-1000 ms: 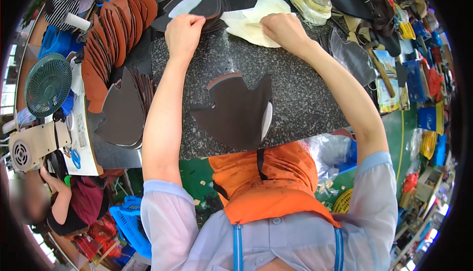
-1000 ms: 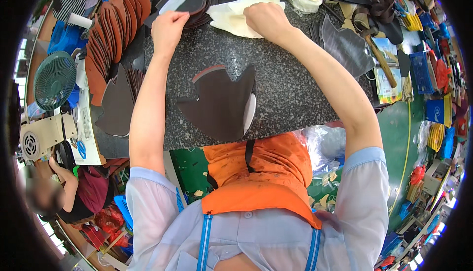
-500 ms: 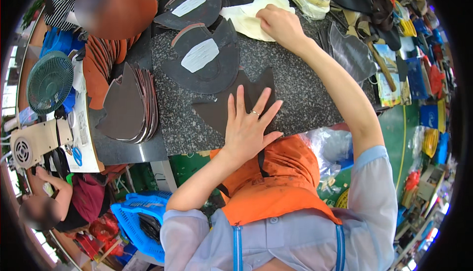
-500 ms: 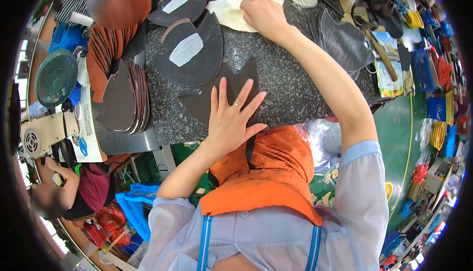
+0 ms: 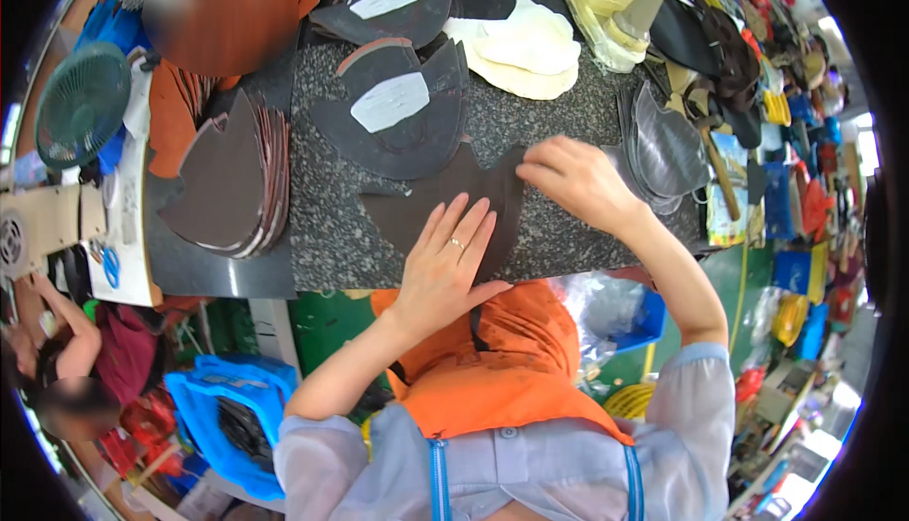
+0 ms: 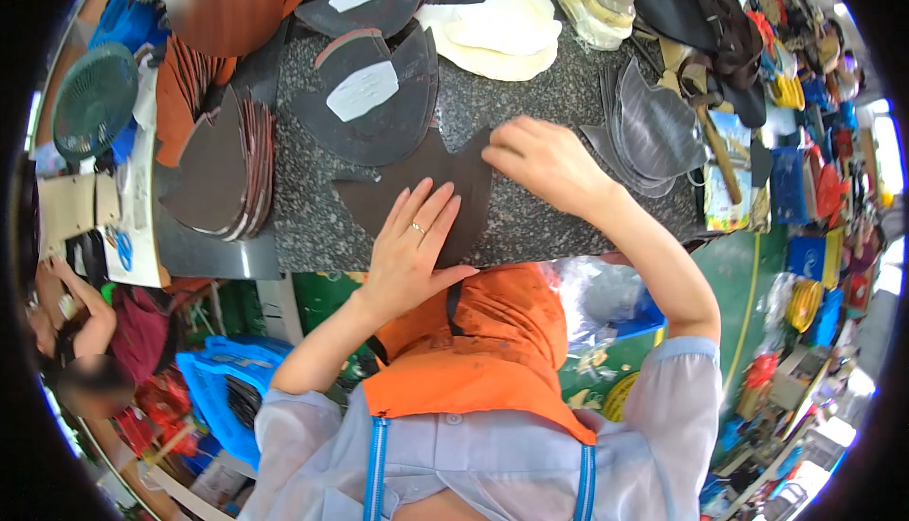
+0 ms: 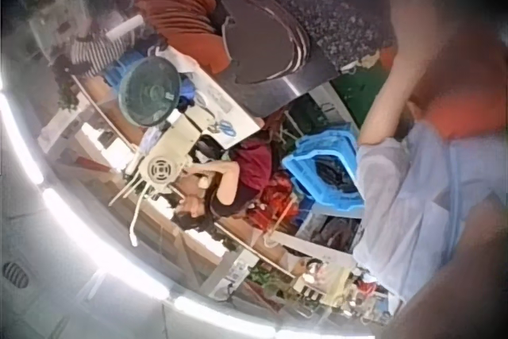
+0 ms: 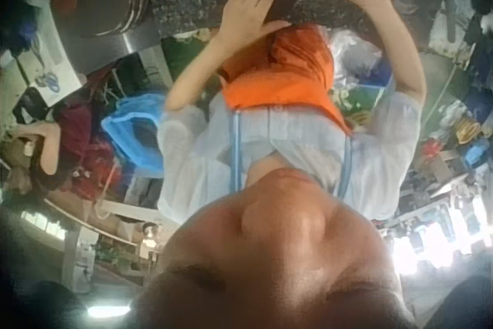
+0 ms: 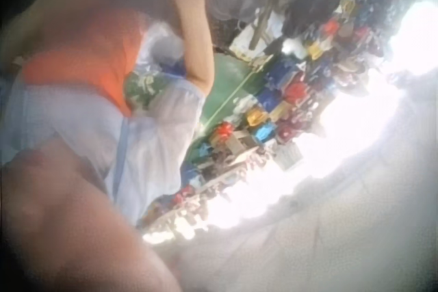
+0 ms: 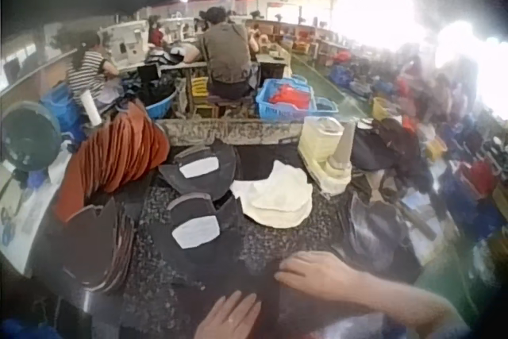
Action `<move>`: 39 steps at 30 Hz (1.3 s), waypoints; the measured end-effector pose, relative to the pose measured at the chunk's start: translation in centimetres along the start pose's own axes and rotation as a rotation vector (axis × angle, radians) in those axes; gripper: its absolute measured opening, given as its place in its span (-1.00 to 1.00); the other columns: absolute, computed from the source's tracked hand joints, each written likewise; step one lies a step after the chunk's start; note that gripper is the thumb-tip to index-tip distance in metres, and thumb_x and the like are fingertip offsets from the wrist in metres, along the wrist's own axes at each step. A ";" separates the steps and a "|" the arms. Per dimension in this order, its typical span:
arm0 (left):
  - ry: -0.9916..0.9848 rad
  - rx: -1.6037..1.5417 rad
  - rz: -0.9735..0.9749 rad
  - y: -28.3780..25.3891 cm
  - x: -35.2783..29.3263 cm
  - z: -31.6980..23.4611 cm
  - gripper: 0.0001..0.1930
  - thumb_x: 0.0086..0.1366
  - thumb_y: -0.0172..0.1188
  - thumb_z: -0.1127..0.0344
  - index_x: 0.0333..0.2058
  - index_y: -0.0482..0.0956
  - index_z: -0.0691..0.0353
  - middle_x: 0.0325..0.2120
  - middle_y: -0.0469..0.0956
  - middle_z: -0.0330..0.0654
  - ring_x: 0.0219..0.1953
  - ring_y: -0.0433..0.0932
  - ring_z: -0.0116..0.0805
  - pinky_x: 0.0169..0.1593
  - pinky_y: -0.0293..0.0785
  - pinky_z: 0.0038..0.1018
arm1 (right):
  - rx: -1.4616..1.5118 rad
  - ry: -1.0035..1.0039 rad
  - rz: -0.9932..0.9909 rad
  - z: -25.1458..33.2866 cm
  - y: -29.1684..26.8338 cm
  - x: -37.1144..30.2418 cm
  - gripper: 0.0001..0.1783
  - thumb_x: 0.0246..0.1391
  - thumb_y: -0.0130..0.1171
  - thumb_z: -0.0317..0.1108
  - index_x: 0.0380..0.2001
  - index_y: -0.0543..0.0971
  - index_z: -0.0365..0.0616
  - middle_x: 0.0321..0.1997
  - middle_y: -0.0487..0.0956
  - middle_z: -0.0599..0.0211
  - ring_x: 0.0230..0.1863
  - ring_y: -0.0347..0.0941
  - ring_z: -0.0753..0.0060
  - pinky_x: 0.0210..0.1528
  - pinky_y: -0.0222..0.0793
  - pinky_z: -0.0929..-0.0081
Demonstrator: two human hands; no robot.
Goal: Applying adhesive and assembling shoe upper components.
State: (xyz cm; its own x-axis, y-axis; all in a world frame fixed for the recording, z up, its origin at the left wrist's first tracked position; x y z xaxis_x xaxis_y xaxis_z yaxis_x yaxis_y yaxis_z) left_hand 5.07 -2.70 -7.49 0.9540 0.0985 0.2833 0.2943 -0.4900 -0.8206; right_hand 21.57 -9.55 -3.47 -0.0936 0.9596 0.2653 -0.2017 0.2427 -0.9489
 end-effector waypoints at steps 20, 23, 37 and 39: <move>-0.070 0.112 0.040 1.8 1.7 0.6 0.07 0.03 0.24 -0.33 0.27 0.22 0.50 0.36 0.14 0.13 0.42 0.09 0.03 0.42 -0.01 -0.07 | -0.136 -0.433 0.010 3.3 2.4 -0.9 -0.63 -0.23 0.23 -0.35 -0.25 0.62 -0.25 -0.10 0.58 0.26 -0.30 0.54 0.38 -0.26 0.56 0.50; -0.069 0.121 0.044 1.7 1.6 0.8 0.07 0.04 0.21 -0.36 0.27 0.23 0.50 0.36 0.13 0.14 0.42 0.07 0.03 0.43 -0.04 -0.07 | -0.117 -0.404 0.002 3.2 2.2 -0.2 -0.61 -0.23 0.22 -0.36 -0.23 0.61 -0.26 -0.10 0.58 0.26 -0.30 0.55 0.38 -0.27 0.55 0.50; 0.073 0.091 0.005 1.1 0.9 -0.1 -0.11 0.02 0.25 -0.35 0.26 0.36 0.03 0.35 0.18 0.00 0.34 0.13 0.26 0.34 0.08 0.08 | -0.140 -0.232 0.001 2.0 1.1 -0.6 -0.74 -0.08 0.36 -0.28 -0.31 0.61 -0.14 -0.13 0.60 0.35 -0.26 0.53 0.40 -0.24 0.51 0.47; 0.042 0.071 0.026 0.6 1.9 0.5 -0.15 0.02 0.27 -0.31 0.23 0.39 0.04 0.31 0.22 -0.01 0.29 0.19 0.22 0.28 0.15 0.04 | -0.147 -0.134 -0.074 2.1 0.4 0.7 -0.79 -0.06 0.37 -0.26 -0.37 0.61 -0.08 -0.23 0.59 0.40 -0.26 0.52 0.35 -0.18 0.48 0.40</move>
State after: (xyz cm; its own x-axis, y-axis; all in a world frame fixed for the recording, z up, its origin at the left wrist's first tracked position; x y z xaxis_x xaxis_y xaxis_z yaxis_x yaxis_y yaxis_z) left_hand 7.03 -2.38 -7.68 0.9587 0.0496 0.2802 0.2737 -0.4295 -0.8606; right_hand 19.41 -9.05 -3.32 -0.2144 0.9132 0.3465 -0.0689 0.3397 -0.9380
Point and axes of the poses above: each hand's wrist, its own x-axis towards the middle knuckle, its own y-axis out of the palm, z = x × y, the point moved 7 cm from there along x, towards the middle knuckle
